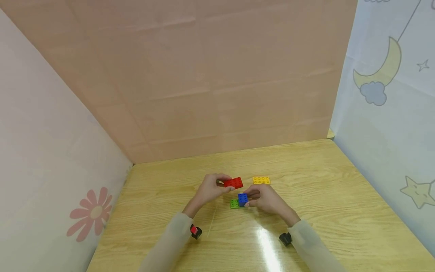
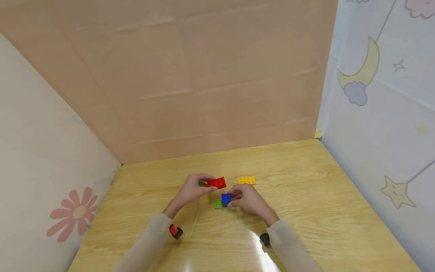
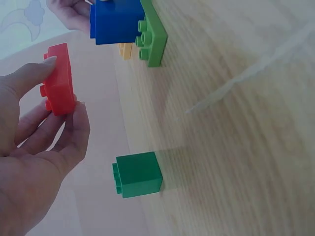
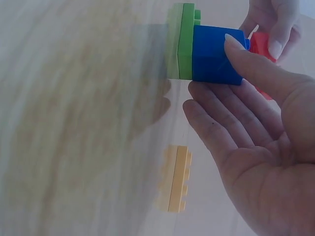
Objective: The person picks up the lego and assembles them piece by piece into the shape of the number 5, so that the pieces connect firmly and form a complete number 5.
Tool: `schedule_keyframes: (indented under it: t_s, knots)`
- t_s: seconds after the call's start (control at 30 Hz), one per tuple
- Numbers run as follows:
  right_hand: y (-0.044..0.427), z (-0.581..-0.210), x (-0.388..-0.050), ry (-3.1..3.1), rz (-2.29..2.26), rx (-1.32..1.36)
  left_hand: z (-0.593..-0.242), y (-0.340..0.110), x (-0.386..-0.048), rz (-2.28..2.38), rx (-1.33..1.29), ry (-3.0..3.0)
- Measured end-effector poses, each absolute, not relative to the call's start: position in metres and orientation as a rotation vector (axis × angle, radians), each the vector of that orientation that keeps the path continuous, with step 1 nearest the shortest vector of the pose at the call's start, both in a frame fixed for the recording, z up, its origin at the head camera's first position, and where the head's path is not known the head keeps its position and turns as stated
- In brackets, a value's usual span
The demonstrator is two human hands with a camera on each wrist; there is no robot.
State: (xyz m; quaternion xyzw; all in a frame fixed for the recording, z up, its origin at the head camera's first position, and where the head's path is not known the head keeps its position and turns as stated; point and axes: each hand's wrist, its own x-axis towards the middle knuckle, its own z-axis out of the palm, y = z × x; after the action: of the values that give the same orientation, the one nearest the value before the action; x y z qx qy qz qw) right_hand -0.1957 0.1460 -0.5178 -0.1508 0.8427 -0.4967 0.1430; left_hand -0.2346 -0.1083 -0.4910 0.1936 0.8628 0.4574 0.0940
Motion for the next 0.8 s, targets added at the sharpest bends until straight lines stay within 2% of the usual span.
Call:
schedule_keyframes:
  t_s: [0.8]
  knots:
    - [0.149,-0.521,-0.197,2.381,-1.486,-0.470,-0.510,-0.108,-0.211,1.513,0.661,2.367]
